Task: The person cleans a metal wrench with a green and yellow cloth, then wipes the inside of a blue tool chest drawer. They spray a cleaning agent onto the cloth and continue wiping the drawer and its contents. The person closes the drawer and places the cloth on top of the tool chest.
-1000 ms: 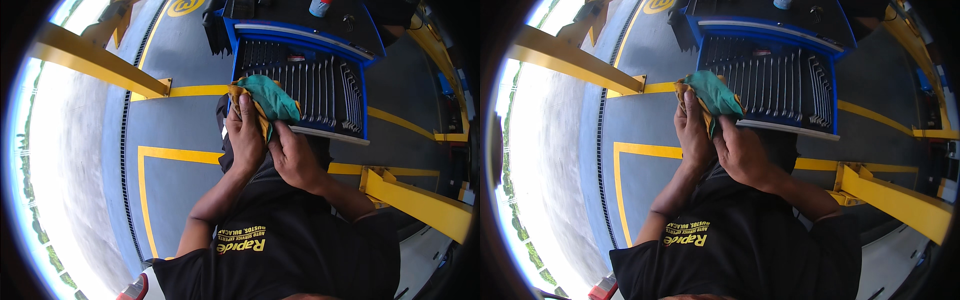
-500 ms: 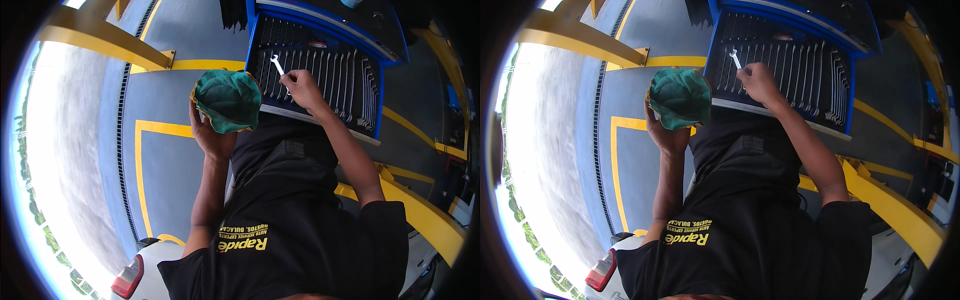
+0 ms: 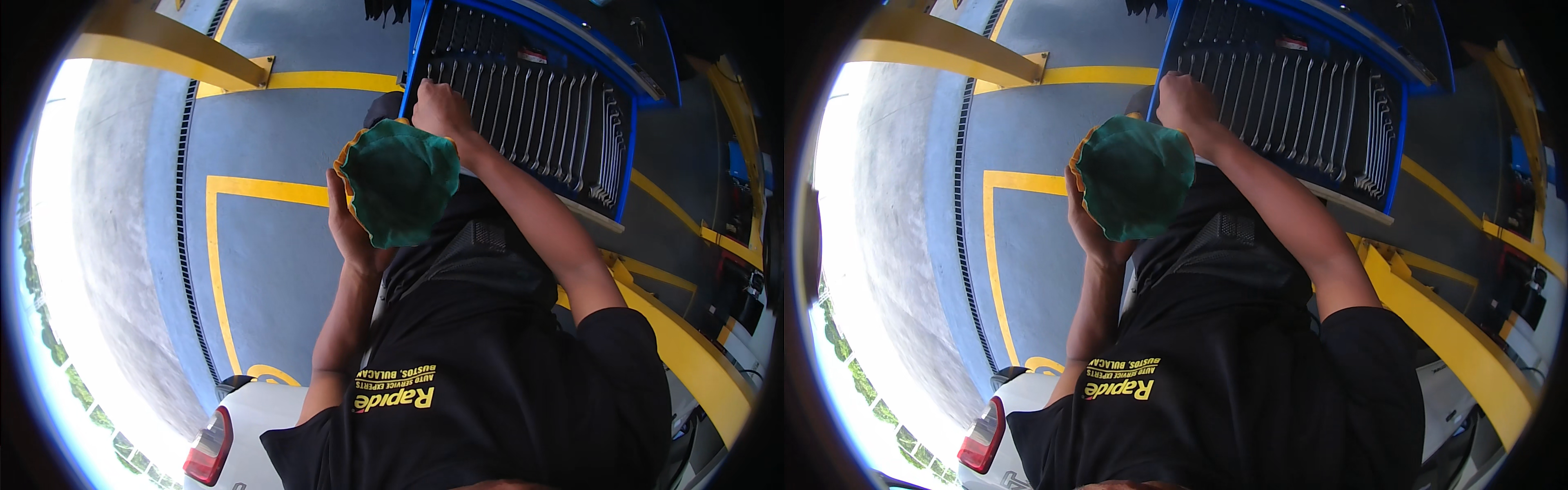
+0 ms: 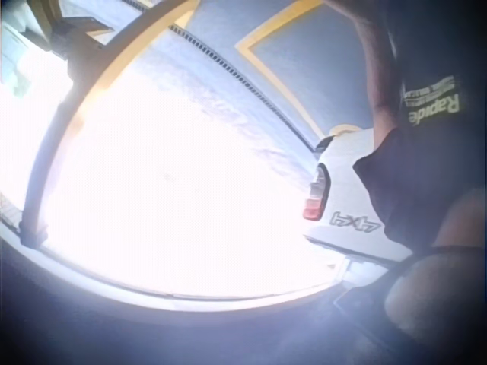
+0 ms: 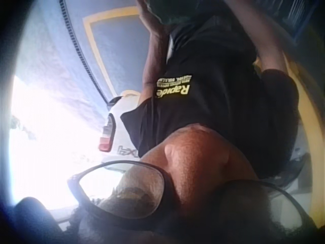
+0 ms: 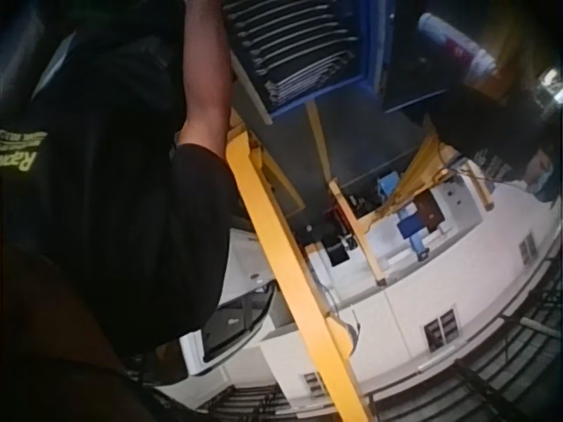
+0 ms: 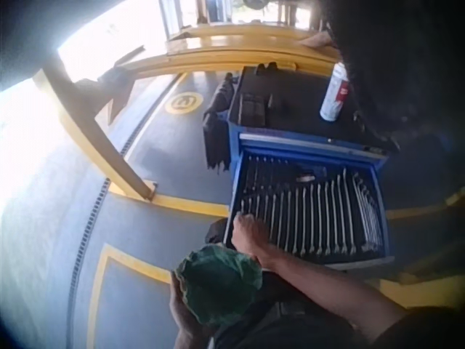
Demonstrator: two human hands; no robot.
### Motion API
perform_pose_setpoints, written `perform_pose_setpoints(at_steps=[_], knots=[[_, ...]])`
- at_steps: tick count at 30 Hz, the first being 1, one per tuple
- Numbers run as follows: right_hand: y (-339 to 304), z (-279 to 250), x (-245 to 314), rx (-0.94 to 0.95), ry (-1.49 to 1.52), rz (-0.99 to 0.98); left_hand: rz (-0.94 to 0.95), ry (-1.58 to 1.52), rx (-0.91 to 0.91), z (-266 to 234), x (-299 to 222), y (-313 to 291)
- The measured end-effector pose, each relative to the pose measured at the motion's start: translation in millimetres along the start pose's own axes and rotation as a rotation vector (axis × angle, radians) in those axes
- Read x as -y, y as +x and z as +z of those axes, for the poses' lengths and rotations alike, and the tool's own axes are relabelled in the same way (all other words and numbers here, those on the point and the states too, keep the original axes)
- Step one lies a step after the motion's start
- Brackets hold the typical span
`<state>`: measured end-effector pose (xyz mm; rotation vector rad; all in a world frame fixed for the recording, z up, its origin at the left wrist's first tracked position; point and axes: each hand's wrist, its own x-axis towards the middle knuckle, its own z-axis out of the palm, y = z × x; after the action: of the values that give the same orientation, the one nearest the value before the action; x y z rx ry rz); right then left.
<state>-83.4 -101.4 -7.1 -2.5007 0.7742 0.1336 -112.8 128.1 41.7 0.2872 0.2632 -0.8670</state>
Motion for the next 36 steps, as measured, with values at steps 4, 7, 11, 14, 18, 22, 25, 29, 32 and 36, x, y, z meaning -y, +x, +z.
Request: perform_pose_setpoints(at_steps=[4,7,11,14,18,22,25,29,32,36], knots=[[8,24,4,-0.024,-0.107,-0.018,-0.019,-0.027,-0.019,-14,3,-7],[4,33,2,-0.051,-0.111,-0.001,0.008,-0.010,-0.029,-17,2,-13],[-7,26,-11,0.065,-0.137,-0.029,0.025,0.010,0.021,-24,-1,-12],[-11,8,-17,0.119,-0.187,-0.103,0.006,0.002,0.004,-22,-2,-8],[-21,-1,-33,0.133,-0.211,-0.182,0.012,0.034,-0.040,-25,-2,-12],[-29,2,-48,0.017,-0.277,-0.302,-0.033,-0.088,0.096,-32,-2,-14],[-25,26,-59,-0.204,-0.518,-0.412,-0.042,-0.107,0.105,-27,-4,-12],[-17,24,-44,-0.069,-0.610,-0.450,-0.030,-0.099,0.096,-18,-2,-20],[-15,34,-52,-0.151,-0.645,-0.504,-0.047,-0.044,0.087,-20,-2,-19],[-35,20,-32,-0.011,-0.429,-0.372,-0.029,-0.046,0.126,-18,-4,-22]])
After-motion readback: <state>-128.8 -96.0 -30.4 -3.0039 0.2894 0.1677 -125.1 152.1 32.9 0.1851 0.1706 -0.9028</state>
